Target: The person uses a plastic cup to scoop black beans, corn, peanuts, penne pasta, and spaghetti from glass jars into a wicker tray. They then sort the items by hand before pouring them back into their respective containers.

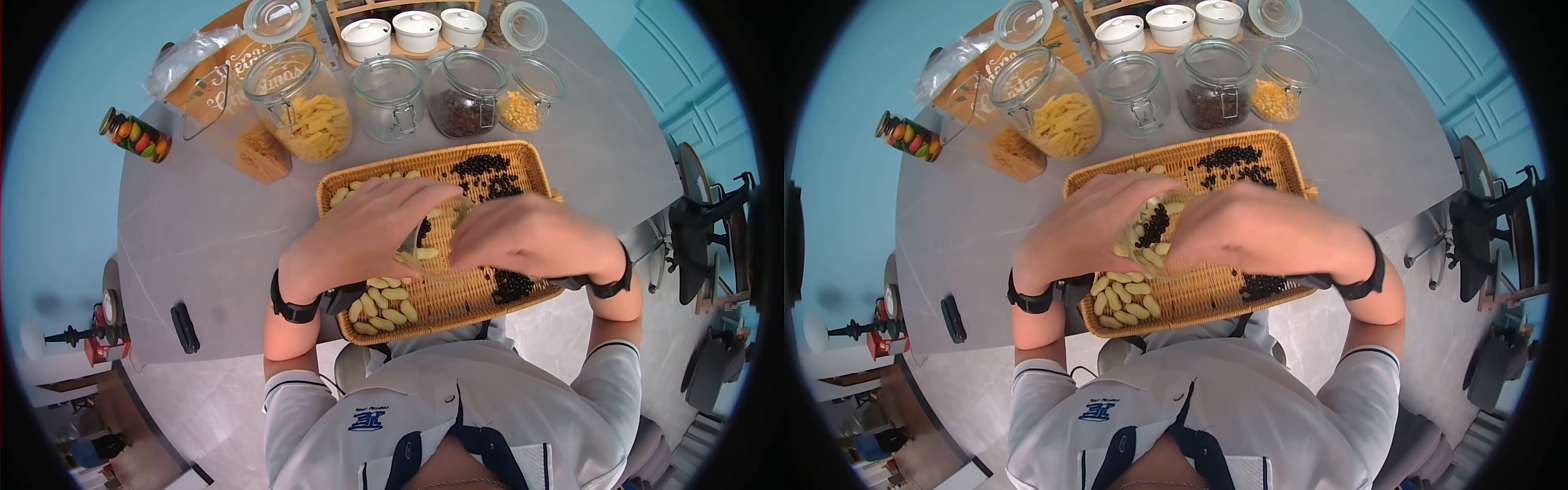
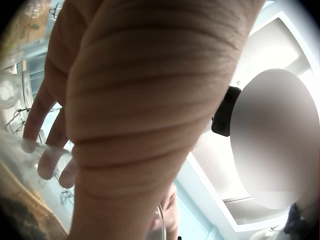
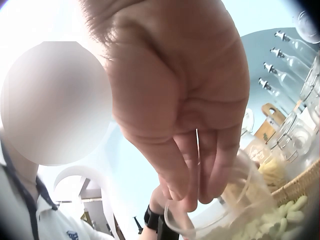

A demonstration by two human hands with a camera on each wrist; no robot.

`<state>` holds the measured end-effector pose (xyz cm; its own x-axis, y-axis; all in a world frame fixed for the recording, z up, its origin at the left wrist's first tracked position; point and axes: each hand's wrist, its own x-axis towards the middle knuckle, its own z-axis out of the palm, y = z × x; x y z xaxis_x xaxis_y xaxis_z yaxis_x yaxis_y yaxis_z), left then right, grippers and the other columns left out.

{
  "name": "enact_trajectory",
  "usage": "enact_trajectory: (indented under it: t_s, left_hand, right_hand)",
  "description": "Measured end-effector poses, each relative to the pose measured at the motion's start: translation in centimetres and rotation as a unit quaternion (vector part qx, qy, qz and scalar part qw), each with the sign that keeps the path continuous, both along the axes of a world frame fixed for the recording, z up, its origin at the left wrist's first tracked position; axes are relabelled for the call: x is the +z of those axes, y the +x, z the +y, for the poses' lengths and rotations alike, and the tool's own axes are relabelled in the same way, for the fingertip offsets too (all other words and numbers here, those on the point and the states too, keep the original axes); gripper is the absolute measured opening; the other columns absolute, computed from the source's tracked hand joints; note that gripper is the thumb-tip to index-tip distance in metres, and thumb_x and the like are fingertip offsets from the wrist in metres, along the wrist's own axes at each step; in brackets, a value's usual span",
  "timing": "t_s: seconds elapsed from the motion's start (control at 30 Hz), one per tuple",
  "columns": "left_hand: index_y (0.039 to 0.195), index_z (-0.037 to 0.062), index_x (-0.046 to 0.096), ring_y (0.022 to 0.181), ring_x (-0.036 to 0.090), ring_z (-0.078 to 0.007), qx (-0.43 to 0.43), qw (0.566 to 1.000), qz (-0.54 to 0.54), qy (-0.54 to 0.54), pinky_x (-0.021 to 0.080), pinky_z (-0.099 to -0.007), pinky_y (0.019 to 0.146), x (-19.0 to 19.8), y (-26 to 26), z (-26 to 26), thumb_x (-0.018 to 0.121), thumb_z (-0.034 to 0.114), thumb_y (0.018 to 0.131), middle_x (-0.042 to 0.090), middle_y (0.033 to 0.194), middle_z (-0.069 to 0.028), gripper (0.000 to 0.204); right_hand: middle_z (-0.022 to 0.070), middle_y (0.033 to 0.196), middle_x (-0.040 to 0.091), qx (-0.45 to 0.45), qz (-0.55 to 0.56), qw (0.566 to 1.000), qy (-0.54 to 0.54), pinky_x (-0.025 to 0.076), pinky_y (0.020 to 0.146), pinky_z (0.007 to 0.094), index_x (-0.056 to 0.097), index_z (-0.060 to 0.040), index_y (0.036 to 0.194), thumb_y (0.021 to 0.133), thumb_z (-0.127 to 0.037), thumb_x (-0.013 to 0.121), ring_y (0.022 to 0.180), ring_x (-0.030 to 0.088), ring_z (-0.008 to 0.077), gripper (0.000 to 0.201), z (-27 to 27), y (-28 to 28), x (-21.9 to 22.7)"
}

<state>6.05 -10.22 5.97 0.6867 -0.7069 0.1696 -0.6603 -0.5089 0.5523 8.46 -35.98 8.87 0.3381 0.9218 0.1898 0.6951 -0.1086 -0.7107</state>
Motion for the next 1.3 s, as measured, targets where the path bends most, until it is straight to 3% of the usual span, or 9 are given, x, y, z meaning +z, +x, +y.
enact_trajectory:
  t_s: [0.13, 0.17, 0.27, 0.43, 0.93, 1.03, 1.13, 1.2, 1.3]
  left_hand:
    - [0.148, 0.0156, 0.046, 0.13, 0.054, -0.0329, 0.001, 1.0, -0.001, 0.009, 0.043, -0.0446, 0.109, 0.2, -0.1, 0.2, 0.092, 0.024, 0.063, 0.059, 0.138, -0.0097, 0.096]
    - [0.148, 0.0157, 0.046, 0.13, 0.054, -0.0332, 0.001, 1.0, -0.001, 0.009, 0.044, -0.0446, 0.109, 0.3, -0.1, 0.2, 0.092, 0.025, 0.063, 0.059, 0.138, -0.0097, 0.097]
    - [0.149, 0.0164, 0.046, 0.13, 0.054, -0.0342, 0.003, 1.0, 0.004, 0.019, 0.044, -0.0446, 0.109, 0.4, 0.0, 0.0, 0.092, 0.028, 0.063, 0.059, 0.139, -0.0098, 0.099]
    - [0.15, 0.0168, 0.045, 0.131, 0.053, -0.0355, 0.002, 1.0, 0.021, 0.019, 0.044, -0.0454, 0.11, 0.2, -0.1, -0.1, 0.093, 0.038, 0.062, 0.057, 0.141, -0.0102, 0.103]
    - [0.148, 0.014, 0.045, 0.13, 0.054, -0.0342, -0.022, 0.999, 0.024, 0.025, 0.044, -0.0459, 0.107, 0.5, -0.2, -0.1, 0.092, 0.037, 0.064, 0.059, 0.138, -0.011, 0.099]
    - [0.146, 0.0072, 0.042, 0.126, 0.056, -0.035, -0.031, 0.999, 0.01, 0.019, 0.045, -0.0456, 0.102, 0.6, -0.3, -0.1, 0.092, 0.027, 0.064, 0.059, 0.134, -0.0131, 0.098]
    - [0.146, 0.0071, 0.042, 0.126, 0.055, -0.0349, -0.031, 0.999, 0.007, 0.017, 0.045, -0.0455, 0.102, 0.4, -0.3, 0.0, 0.092, 0.026, 0.064, 0.059, 0.134, -0.0133, 0.098]
    - [0.146, 0.0071, 0.043, 0.126, 0.056, -0.0349, -0.028, 0.999, 0.006, 0.017, 0.045, -0.0456, 0.102, 0.4, -0.2, 0.0, 0.092, 0.026, 0.064, 0.059, 0.134, -0.0133, 0.098]
    - [0.149, 0.0167, 0.045, 0.132, 0.053, -0.0346, -0.009, 0.999, 0.043, 0.031, 0.043, -0.0458, 0.109, 0.3, 0.0, 0.1, 0.092, 0.036, 0.063, 0.058, 0.14, -0.0106, 0.1]
  right_hand:
    - [0.006, 0.091, 0.076, -0.188, 0.055, 0.98, -0.032, 0.056, 0.072, 0.0342, 0.076, -0.0009, 0.098, 0.09, -0.009, 0.076, 0.078, 0.071, 0.0231, 0.011, -3.6, 2.1, -1.1]
    - [0.0093, 0.094, 0.075, -0.233, 0.081, 0.965, -0.093, 0.056, 0.074, 0.0387, 0.075, 0.0001, 0.102, 0.088, -0.015, 0.078, 0.082, 0.07, 0.0282, 0.021, -4.5, 2.8, -2.1]
    - [0.0135, 0.1, 0.072, -0.232, -0.077, 0.946, -0.211, 0.055, 0.078, 0.0437, 0.071, -0.0001, 0.11, 0.088, -0.025, 0.078, 0.09, 0.069, 0.0345, 0.034, -6.1, 3.3, -7.0]
    - [0.0151, 0.109, 0.062, -0.19, -0.105, 0.916, -0.336, 0.055, 0.086, 0.0467, 0.062, -0.0061, 0.123, 0.083, -0.04, 0.08, 0.099, 0.069, 0.0368, 0.055, -4.7, 1.3, -7.6]
    - [0.0152, 0.096, 0.071, -0.161, -0.017, 0.967, -0.199, 0.052, 0.081, 0.0441, 0.076, -0.0028, 0.095, 0.081, -0.012, 0.079, 0.092, 0.068, 0.0368, 0.017, -5.4, 2.7, -9.2]
    - [0.0145, 0.093, 0.072, -0.164, -0.034, 0.973, -0.161, 0.056, 0.072, 0.038, 0.076, 0.0001, 0.097, 0.084, -0.008, 0.078, 0.08, 0.071, 0.0302, 0.016, -5.9, 3.7, -9.1]
    - [0.0141, 0.093, 0.074, -0.244, 0.152, 0.937, -0.2, 0.057, 0.064, 0.0317, 0.076, 0.0027, 0.1, 0.085, -0.007, 0.079, 0.074, 0.071, 0.0194, 0.018, -5.5, 4.0, -7.0]
    - [0.0131, 0.09, 0.074, -0.239, 0.176, 0.943, -0.152, 0.055, 0.057, 0.0284, 0.075, 0.0045, 0.101, 0.087, -0.006, 0.078, 0.067, 0.069, 0.0147, 0.018, -5.6, 4.0, -6.1]
    - [0.0115, 0.088, 0.074, -0.231, 0.224, 0.941, -0.102, 0.054, 0.055, 0.0262, 0.076, 0.0047, 0.103, 0.089, -0.006, 0.075, 0.064, 0.068, 0.0127, 0.017, -4.9, 3.2, -3.5]
